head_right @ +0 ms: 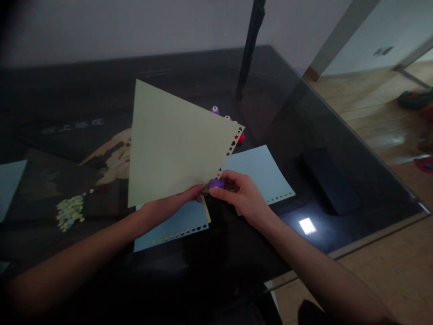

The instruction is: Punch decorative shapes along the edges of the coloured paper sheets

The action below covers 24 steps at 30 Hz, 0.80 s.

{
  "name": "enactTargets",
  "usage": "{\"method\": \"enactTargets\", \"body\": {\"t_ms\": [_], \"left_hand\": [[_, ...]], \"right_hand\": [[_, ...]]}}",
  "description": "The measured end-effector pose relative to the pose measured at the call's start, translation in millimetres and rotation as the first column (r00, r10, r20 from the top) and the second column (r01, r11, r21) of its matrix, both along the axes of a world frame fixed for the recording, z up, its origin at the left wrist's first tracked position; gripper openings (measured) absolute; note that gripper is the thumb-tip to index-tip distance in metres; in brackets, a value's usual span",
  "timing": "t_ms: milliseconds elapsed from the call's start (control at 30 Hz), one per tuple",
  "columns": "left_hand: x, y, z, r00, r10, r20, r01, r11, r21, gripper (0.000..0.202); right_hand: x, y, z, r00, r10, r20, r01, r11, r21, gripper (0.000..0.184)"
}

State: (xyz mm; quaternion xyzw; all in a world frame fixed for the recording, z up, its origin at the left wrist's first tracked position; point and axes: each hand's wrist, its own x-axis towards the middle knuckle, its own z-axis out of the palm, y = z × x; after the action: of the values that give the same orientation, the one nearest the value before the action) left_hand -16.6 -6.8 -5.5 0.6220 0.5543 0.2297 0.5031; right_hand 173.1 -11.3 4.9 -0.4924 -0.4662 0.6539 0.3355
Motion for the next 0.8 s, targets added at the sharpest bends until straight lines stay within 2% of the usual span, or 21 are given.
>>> {"method": "enactTargets", "body": {"t_ms": [200,400,600,800], "left_hand": [[0.3,-0.8,-5.6,1.000,-0.002,0.020,0.001,1.000,0.024,0.037],[1.3,-1.1,-5.4,0.999,0.023,-0.041,-0.016,0.986,0.168,0.024],[-2.6,-1.9,-4.4,0.989,0.018,-0.150,0.044,0.917,0.396,0.029],[-2.1,-1.4,-9.9,0.981,0.049,-0.189,0.039,0.900,0.434,0.028]], "right_hand": [[0.0,-0.7,-2.5,0.999,-0.029,-0.015,0.029,0.999,0.044,0.023],[-3.1,-0.8,-1.2,0.998,-0.055,-0.010,0.055,0.997,0.060,0.020],[-5.7,1.3,-0.8,0.998,-0.060,-0.024,0.061,0.995,0.073,0.018],[-5.9,2.2,-1.9,0.998,-0.046,-0.044,0.049,0.996,0.070,0.018]]}}
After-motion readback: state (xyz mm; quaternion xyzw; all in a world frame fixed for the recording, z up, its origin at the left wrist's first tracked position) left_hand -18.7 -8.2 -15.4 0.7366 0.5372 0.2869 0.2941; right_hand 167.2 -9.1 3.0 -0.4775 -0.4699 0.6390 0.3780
